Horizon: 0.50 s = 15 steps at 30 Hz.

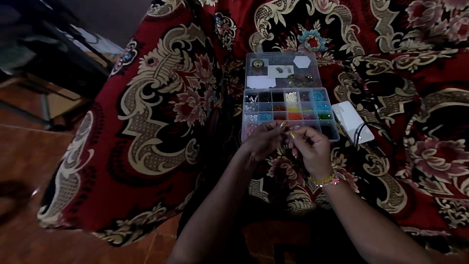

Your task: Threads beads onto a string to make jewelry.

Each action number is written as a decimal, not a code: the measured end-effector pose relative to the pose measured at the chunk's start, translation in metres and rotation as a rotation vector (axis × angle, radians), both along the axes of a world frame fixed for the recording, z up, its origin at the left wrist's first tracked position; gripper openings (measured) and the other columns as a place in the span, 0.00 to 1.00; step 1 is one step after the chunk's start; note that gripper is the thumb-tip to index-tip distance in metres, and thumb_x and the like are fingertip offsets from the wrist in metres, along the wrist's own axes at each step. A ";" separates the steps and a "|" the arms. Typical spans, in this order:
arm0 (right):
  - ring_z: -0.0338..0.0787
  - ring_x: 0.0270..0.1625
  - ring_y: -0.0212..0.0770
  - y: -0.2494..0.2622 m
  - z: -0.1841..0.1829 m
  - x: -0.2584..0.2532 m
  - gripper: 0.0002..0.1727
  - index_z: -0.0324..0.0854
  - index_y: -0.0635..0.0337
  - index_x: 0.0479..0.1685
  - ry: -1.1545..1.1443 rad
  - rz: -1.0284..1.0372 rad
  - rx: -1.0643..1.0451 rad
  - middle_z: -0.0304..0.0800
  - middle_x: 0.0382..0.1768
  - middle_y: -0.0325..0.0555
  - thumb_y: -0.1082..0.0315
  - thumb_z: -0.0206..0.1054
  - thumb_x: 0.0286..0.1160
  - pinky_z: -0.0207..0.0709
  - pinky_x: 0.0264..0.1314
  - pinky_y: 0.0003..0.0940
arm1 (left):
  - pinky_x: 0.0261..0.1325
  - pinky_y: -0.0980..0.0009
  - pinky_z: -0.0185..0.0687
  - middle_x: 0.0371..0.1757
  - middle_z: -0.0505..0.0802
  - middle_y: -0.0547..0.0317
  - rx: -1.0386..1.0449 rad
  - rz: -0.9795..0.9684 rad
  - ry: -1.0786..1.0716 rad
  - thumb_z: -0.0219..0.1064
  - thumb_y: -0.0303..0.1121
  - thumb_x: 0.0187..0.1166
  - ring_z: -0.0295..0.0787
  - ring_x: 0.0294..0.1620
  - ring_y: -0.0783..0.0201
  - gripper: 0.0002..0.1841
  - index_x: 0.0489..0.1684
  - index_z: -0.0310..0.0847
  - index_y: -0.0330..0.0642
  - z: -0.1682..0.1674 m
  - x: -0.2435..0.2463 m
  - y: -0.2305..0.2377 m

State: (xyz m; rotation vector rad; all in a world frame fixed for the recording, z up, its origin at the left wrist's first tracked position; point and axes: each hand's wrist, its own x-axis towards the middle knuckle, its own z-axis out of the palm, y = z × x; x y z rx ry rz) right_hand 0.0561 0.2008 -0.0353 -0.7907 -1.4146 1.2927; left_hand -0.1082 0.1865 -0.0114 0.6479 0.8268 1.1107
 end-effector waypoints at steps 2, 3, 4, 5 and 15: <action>0.83 0.21 0.22 0.000 0.000 0.000 0.06 0.86 0.62 0.34 -0.005 -0.010 0.012 0.88 0.23 0.32 0.74 0.64 0.75 0.79 0.23 0.17 | 0.49 0.74 0.87 0.39 0.92 0.64 -0.026 0.026 -0.017 0.49 0.27 0.91 0.89 0.38 0.72 0.14 0.42 0.83 0.42 -0.001 0.003 -0.001; 0.83 0.21 0.22 0.000 -0.001 0.000 0.06 0.86 0.62 0.34 -0.013 -0.020 0.028 0.88 0.24 0.32 0.74 0.64 0.75 0.79 0.23 0.17 | 0.49 0.74 0.86 0.39 0.91 0.64 -0.054 0.043 -0.018 0.48 0.28 0.91 0.88 0.38 0.72 0.13 0.44 0.82 0.43 0.000 0.006 -0.002; 0.83 0.21 0.21 0.001 -0.001 -0.001 0.06 0.86 0.62 0.35 -0.025 -0.033 0.050 0.88 0.23 0.31 0.74 0.64 0.75 0.79 0.24 0.17 | 0.49 0.74 0.86 0.39 0.90 0.65 -0.089 0.061 -0.023 0.47 0.29 0.92 0.87 0.39 0.73 0.13 0.46 0.81 0.43 0.001 0.009 -0.002; 0.83 0.21 0.21 0.001 -0.002 -0.001 0.06 0.86 0.63 0.35 -0.044 -0.053 0.072 0.87 0.23 0.31 0.74 0.64 0.75 0.79 0.24 0.16 | 0.49 0.75 0.85 0.40 0.90 0.64 -0.133 0.088 -0.041 0.46 0.29 0.93 0.87 0.39 0.72 0.13 0.48 0.80 0.42 0.002 0.013 -0.003; 0.82 0.21 0.19 0.002 -0.005 -0.001 0.06 0.87 0.63 0.35 -0.139 -0.117 0.135 0.86 0.22 0.30 0.72 0.66 0.74 0.79 0.24 0.15 | 0.50 0.77 0.84 0.37 0.88 0.64 -0.226 0.113 -0.194 0.46 0.34 0.94 0.86 0.39 0.73 0.14 0.48 0.79 0.43 -0.002 0.023 -0.003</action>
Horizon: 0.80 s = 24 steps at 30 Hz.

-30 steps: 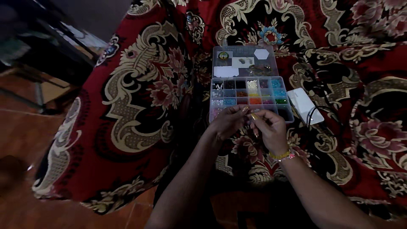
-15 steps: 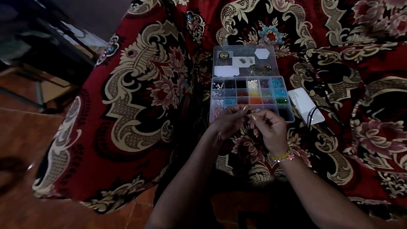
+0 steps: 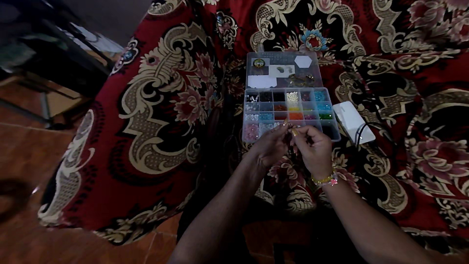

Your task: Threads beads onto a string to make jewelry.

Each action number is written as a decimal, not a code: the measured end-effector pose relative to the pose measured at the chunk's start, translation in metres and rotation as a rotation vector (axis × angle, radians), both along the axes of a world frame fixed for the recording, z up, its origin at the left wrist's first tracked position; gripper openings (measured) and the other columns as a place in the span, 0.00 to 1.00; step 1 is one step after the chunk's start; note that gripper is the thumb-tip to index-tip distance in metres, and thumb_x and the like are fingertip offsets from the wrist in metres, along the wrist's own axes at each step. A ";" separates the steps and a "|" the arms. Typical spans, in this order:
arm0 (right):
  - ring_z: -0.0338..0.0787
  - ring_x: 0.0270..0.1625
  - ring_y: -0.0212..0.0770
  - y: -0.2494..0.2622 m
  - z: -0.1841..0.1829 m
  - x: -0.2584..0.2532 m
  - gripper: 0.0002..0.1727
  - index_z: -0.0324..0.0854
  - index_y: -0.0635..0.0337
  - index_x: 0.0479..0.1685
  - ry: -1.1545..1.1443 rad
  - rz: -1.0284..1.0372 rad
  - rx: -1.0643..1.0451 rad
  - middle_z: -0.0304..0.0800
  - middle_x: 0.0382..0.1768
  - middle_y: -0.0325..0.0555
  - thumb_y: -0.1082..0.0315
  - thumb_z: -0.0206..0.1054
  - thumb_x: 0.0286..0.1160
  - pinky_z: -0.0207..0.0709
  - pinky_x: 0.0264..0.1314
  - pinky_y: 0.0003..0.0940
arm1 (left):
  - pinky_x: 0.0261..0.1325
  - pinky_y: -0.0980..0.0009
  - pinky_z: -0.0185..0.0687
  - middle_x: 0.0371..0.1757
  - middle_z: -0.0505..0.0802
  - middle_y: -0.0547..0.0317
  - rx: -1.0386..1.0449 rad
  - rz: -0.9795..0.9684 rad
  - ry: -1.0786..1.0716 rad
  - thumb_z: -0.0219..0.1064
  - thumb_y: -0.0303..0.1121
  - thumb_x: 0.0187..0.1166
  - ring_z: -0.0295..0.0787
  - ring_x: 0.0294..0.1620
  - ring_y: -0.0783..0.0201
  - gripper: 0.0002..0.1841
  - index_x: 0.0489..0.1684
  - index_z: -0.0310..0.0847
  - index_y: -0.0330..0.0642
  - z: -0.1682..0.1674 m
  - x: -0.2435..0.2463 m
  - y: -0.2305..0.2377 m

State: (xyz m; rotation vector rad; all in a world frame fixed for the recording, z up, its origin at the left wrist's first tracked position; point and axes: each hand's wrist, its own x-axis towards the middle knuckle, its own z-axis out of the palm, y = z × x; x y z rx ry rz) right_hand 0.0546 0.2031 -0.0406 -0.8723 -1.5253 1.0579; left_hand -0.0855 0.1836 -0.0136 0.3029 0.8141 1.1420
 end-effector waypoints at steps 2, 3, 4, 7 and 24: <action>0.82 0.21 0.19 0.000 0.000 0.000 0.06 0.87 0.63 0.35 -0.001 -0.001 0.001 0.87 0.22 0.30 0.72 0.66 0.74 0.79 0.24 0.15 | 0.50 0.77 0.84 0.39 0.88 0.63 -0.015 0.009 0.000 0.47 0.34 0.94 0.87 0.40 0.72 0.13 0.49 0.79 0.42 0.002 0.000 0.000; 0.82 0.21 0.19 0.000 0.000 -0.001 0.06 0.87 0.63 0.35 -0.001 -0.003 0.001 0.86 0.22 0.30 0.72 0.66 0.73 0.79 0.24 0.15 | 0.51 0.77 0.84 0.39 0.88 0.62 -0.027 0.018 -0.004 0.47 0.34 0.94 0.87 0.40 0.72 0.13 0.49 0.79 0.42 0.003 0.001 0.000; 0.82 0.21 0.19 0.000 0.000 -0.001 0.06 0.87 0.63 0.35 0.003 -0.005 -0.001 0.86 0.21 0.30 0.72 0.66 0.73 0.79 0.24 0.15 | 0.52 0.77 0.84 0.39 0.88 0.62 -0.038 0.027 -0.008 0.48 0.33 0.94 0.87 0.41 0.72 0.13 0.49 0.79 0.41 0.004 0.001 0.000; 0.82 0.21 0.19 0.000 0.000 -0.001 0.06 0.87 0.63 0.35 0.005 -0.007 -0.005 0.86 0.21 0.30 0.72 0.66 0.73 0.79 0.24 0.15 | 0.51 0.77 0.84 0.38 0.88 0.62 -0.045 0.029 -0.001 0.48 0.34 0.94 0.87 0.40 0.72 0.13 0.48 0.80 0.42 0.006 0.001 0.000; 0.83 0.21 0.20 -0.001 0.000 -0.001 0.07 0.86 0.63 0.35 -0.017 -0.016 -0.014 0.87 0.22 0.31 0.72 0.65 0.76 0.80 0.25 0.16 | 0.51 0.74 0.84 0.36 0.88 0.62 0.079 0.062 0.217 0.50 0.29 0.92 0.85 0.38 0.71 0.11 0.45 0.80 0.40 0.008 0.003 -0.001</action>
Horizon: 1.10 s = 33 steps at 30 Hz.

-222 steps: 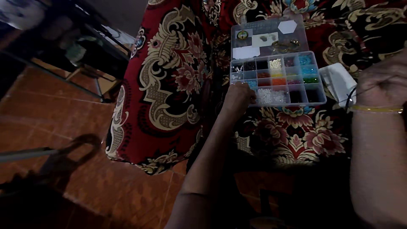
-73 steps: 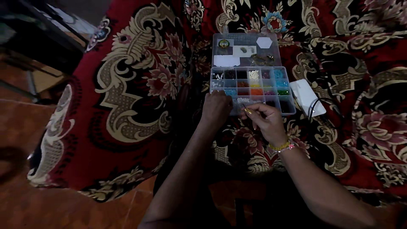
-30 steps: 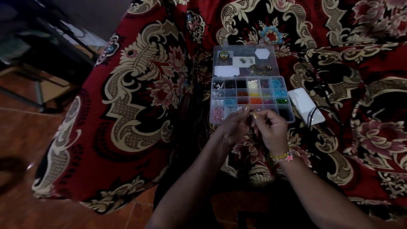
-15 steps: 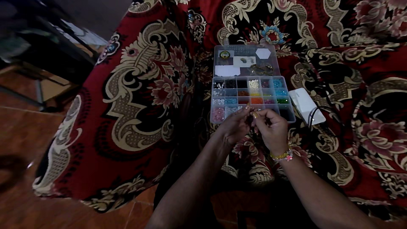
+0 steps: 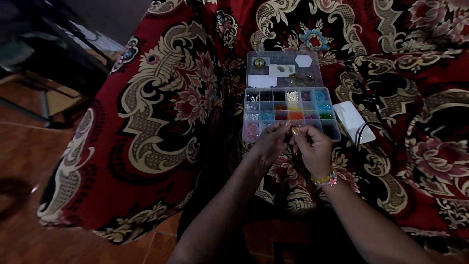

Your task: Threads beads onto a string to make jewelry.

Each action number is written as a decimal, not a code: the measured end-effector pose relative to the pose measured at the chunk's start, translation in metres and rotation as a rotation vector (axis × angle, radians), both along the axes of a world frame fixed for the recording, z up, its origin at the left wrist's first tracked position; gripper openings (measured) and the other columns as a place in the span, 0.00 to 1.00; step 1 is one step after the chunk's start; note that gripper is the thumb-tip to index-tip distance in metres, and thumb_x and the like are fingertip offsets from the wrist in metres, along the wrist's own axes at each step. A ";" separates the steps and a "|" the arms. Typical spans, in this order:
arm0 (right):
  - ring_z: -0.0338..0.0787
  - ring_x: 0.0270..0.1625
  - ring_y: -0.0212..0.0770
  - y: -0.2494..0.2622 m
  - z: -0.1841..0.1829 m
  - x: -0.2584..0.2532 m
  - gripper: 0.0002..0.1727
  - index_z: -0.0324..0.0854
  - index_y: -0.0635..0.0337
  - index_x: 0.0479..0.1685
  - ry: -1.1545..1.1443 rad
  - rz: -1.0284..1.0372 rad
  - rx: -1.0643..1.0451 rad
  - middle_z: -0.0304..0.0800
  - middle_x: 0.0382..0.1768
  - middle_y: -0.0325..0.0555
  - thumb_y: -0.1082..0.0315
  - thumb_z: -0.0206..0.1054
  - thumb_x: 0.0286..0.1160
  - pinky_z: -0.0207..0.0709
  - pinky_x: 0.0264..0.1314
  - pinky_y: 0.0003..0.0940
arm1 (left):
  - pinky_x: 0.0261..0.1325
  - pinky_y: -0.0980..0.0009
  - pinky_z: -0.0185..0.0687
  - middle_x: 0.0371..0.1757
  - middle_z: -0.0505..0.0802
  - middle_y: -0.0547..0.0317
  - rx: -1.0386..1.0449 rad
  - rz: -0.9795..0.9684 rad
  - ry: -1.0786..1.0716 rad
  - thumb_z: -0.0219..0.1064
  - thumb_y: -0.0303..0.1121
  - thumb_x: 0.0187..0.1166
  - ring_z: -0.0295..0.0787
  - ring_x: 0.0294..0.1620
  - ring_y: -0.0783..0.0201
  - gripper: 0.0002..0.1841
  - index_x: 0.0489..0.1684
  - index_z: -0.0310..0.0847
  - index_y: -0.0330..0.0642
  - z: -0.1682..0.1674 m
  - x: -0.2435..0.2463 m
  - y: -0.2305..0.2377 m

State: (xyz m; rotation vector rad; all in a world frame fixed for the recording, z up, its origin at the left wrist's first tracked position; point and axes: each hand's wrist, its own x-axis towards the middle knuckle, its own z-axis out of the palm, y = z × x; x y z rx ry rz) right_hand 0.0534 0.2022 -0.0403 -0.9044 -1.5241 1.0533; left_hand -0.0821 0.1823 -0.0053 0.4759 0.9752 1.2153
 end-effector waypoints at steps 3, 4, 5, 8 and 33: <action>0.83 0.20 0.21 0.000 0.004 0.000 0.08 0.86 0.64 0.36 0.033 0.011 -0.086 0.90 0.24 0.32 0.73 0.63 0.79 0.80 0.23 0.17 | 0.51 0.71 0.85 0.37 0.90 0.61 0.147 0.062 0.174 0.56 0.25 0.88 0.87 0.39 0.70 0.09 0.40 0.82 0.39 -0.005 0.002 -0.001; 0.83 0.19 0.22 0.000 0.006 0.000 0.08 0.86 0.63 0.36 0.053 0.015 -0.122 0.90 0.24 0.33 0.73 0.62 0.81 0.80 0.23 0.17 | 0.51 0.71 0.86 0.37 0.90 0.61 0.210 0.083 0.243 0.59 0.24 0.85 0.88 0.39 0.70 0.07 0.39 0.84 0.39 -0.007 0.003 -0.001; 0.83 0.19 0.23 0.000 0.006 0.001 0.08 0.85 0.63 0.36 0.075 0.020 -0.143 0.90 0.24 0.33 0.73 0.62 0.81 0.80 0.23 0.18 | 0.49 0.72 0.86 0.36 0.91 0.60 0.280 0.110 0.321 0.63 0.24 0.83 0.88 0.38 0.70 0.06 0.39 0.86 0.38 -0.009 0.003 -0.001; 0.83 0.19 0.23 0.003 0.004 0.002 0.09 0.85 0.61 0.35 0.142 0.038 -0.165 0.90 0.24 0.33 0.73 0.61 0.82 0.80 0.23 0.18 | 0.44 0.76 0.86 0.34 0.92 0.61 0.530 0.178 0.700 0.67 0.25 0.80 0.88 0.35 0.74 0.05 0.39 0.88 0.35 -0.015 0.002 -0.001; 0.83 0.20 0.23 0.003 0.004 0.005 0.12 0.88 0.64 0.48 0.170 0.156 -0.172 0.95 0.32 0.37 0.71 0.57 0.86 0.79 0.23 0.18 | 0.47 0.74 0.86 0.50 0.93 0.60 0.490 0.147 0.577 0.68 0.26 0.79 0.89 0.49 0.71 0.05 0.36 0.90 0.41 -0.008 -0.013 0.000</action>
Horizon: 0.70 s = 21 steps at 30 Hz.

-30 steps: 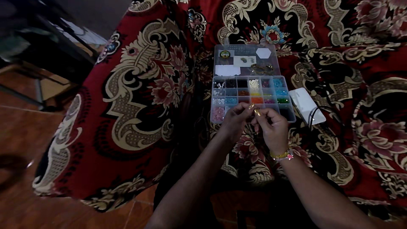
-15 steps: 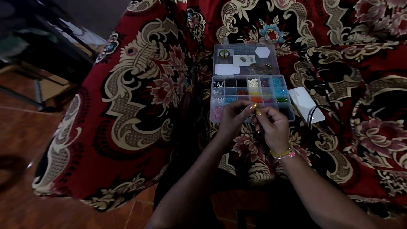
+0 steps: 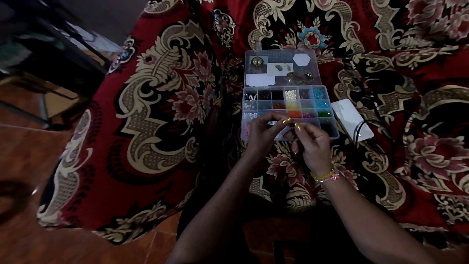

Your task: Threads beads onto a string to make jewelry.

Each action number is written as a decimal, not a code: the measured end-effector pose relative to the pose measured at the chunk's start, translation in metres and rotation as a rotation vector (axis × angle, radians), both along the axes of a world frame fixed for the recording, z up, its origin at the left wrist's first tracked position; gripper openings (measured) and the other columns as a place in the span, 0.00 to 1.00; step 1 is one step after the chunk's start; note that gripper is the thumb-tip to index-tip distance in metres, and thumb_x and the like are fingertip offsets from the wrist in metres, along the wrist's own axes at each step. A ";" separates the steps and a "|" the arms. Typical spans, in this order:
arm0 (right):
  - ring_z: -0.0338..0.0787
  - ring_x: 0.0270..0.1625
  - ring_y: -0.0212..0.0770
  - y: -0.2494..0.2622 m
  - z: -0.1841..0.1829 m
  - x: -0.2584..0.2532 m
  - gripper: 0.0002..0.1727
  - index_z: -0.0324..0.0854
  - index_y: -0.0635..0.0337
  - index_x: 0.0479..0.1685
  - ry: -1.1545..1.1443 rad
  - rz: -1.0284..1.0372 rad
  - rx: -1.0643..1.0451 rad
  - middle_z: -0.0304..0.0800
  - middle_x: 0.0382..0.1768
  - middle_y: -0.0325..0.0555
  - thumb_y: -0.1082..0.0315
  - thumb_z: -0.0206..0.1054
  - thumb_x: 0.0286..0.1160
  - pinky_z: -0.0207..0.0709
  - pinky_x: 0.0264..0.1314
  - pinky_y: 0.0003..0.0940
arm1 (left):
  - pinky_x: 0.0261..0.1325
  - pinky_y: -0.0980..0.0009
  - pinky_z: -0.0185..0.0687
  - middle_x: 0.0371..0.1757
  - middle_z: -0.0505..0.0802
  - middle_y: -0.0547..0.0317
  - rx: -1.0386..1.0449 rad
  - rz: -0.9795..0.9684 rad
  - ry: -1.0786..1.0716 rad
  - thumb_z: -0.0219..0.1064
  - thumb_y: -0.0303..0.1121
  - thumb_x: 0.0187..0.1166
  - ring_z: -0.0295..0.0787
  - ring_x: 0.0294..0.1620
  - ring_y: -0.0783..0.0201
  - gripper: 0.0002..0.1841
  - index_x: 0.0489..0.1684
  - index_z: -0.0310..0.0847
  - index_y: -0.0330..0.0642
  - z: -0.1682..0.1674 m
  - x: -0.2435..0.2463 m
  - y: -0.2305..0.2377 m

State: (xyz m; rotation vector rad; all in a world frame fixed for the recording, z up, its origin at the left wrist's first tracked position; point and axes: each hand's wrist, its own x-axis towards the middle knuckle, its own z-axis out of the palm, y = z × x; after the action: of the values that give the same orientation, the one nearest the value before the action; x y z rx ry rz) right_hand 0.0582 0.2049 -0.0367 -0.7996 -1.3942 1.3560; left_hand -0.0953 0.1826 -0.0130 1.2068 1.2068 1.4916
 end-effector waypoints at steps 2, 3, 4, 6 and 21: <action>0.82 0.19 0.22 -0.001 0.001 -0.001 0.09 0.89 0.63 0.43 -0.036 -0.013 0.005 0.93 0.29 0.35 0.73 0.62 0.81 0.78 0.22 0.17 | 0.47 0.73 0.87 0.49 0.93 0.60 -0.002 -0.004 0.000 0.68 0.24 0.78 0.89 0.47 0.70 0.04 0.36 0.89 0.40 0.000 0.000 0.000; 0.82 0.19 0.22 -0.001 0.001 -0.001 0.08 0.89 0.63 0.41 -0.049 -0.019 0.012 0.92 0.27 0.34 0.74 0.63 0.79 0.78 0.22 0.17 | 0.47 0.73 0.88 0.49 0.93 0.60 0.000 -0.004 0.019 0.68 0.24 0.78 0.89 0.47 0.71 0.04 0.36 0.89 0.39 0.001 -0.001 0.000; 0.82 0.19 0.22 -0.001 0.001 -0.002 0.07 0.89 0.63 0.40 -0.057 -0.021 0.020 0.92 0.26 0.34 0.74 0.64 0.79 0.79 0.22 0.17 | 0.47 0.73 0.88 0.49 0.92 0.60 0.006 0.001 0.067 0.69 0.24 0.78 0.90 0.47 0.71 0.03 0.37 0.89 0.39 0.001 -0.003 0.001; 0.83 0.20 0.22 -0.001 0.000 -0.001 0.07 0.89 0.63 0.41 -0.063 -0.015 0.040 0.92 0.26 0.34 0.74 0.64 0.79 0.79 0.23 0.17 | 0.49 0.71 0.88 0.48 0.93 0.58 0.047 0.045 0.257 0.70 0.26 0.78 0.90 0.49 0.70 0.03 0.40 0.89 0.38 0.000 -0.014 0.004; 0.87 0.23 0.23 -0.003 -0.003 -0.002 0.07 0.88 0.64 0.39 -0.156 -0.051 0.160 0.91 0.25 0.34 0.73 0.64 0.78 0.83 0.26 0.18 | 0.58 0.40 0.74 0.41 0.93 0.46 -0.132 -0.026 1.195 0.79 0.26 0.69 0.87 0.51 0.42 0.04 0.38 0.96 0.43 0.008 -0.045 0.002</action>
State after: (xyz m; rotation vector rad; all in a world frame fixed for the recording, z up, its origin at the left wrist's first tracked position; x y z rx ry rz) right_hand 0.0563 0.2019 -0.0396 -0.8421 -1.5721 1.1466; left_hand -0.1408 0.1842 -0.0051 2.0874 1.9540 0.5422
